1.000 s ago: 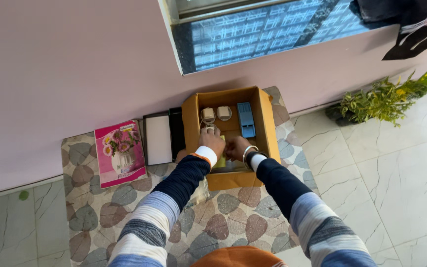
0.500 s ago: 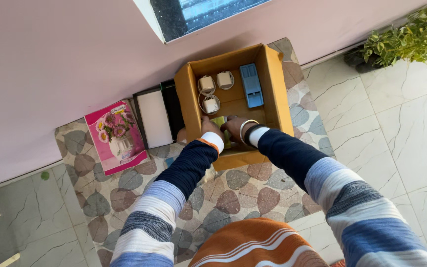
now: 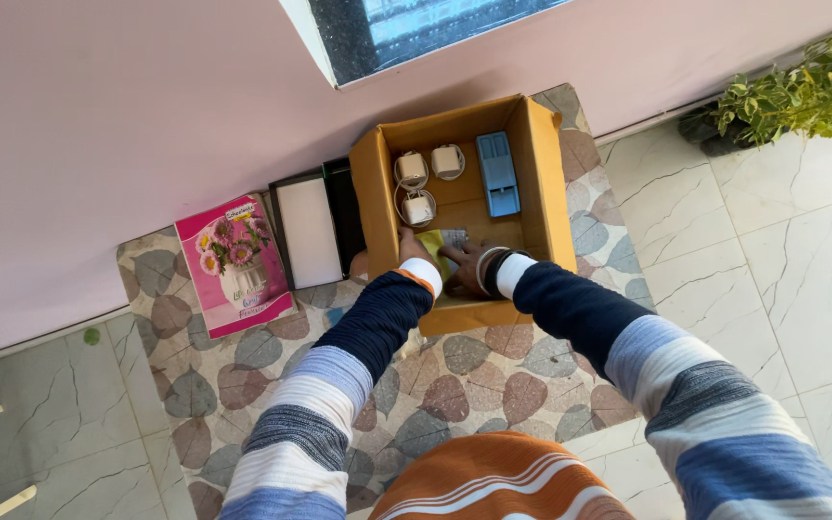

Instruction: The person organizes white charging cables and adapters on a table. They untangle the cables, fold them, and place them into a cardboard box along with other items like a yellow paper and a blue cloth. The person also handles a plastic bag and a pink book, moving them aside or into the box.

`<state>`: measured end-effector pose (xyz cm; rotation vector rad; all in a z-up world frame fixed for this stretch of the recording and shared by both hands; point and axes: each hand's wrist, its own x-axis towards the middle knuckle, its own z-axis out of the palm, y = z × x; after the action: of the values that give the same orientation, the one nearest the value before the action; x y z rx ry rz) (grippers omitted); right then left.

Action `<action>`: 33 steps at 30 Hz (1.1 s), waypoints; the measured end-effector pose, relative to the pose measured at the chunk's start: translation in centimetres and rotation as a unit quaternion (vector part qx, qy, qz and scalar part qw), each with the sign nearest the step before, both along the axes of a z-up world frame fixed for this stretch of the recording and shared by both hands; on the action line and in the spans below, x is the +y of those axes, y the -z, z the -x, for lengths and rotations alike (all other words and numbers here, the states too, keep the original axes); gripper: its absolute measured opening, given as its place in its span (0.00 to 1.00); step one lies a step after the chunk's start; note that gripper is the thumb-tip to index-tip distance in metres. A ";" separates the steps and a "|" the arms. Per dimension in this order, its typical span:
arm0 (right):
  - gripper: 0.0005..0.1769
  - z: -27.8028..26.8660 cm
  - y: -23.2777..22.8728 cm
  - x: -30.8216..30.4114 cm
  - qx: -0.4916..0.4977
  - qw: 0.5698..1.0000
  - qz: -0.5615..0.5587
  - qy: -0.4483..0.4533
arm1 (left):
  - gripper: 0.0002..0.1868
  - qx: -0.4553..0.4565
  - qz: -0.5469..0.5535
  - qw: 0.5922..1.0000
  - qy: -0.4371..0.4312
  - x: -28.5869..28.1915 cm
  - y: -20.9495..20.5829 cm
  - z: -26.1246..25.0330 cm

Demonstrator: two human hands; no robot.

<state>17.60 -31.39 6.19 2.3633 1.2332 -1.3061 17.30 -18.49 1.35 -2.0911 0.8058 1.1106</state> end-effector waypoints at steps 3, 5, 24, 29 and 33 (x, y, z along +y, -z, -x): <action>0.23 -0.2 0.7 0.0 0.000 1.000 0.004 0.002 | 0.23 -0.005 0.019 1.000 -0.002 0.0 0.8 0.0; 0.22 -0.2 1.4 0.0 0.014 1.000 0.016 0.007 | 0.23 -0.012 0.016 1.000 0.002 -0.1 1.0 0.1; 0.11 3.7 -5.0 -0.1 -0.084 0.787 -0.485 0.372 | 0.11 -0.307 0.660 0.641 -0.244 9.9 -8.9 8.2; 0.07 8.4 -6.2 3.3 -0.114 0.753 -0.530 0.373 | 0.11 -0.315 0.589 0.625 -0.404 14.3 -4.9 14.1; 0.07 12.1 -6.1 5.3 -0.119 0.724 -0.565 0.377 | 0.24 -0.226 0.559 0.705 -0.372 16.4 -2.2 17.8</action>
<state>5.47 -26.14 12.29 4.0284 1.1559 -0.1076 -0.46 -2.07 3.54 -3.7473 0.3377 0.2529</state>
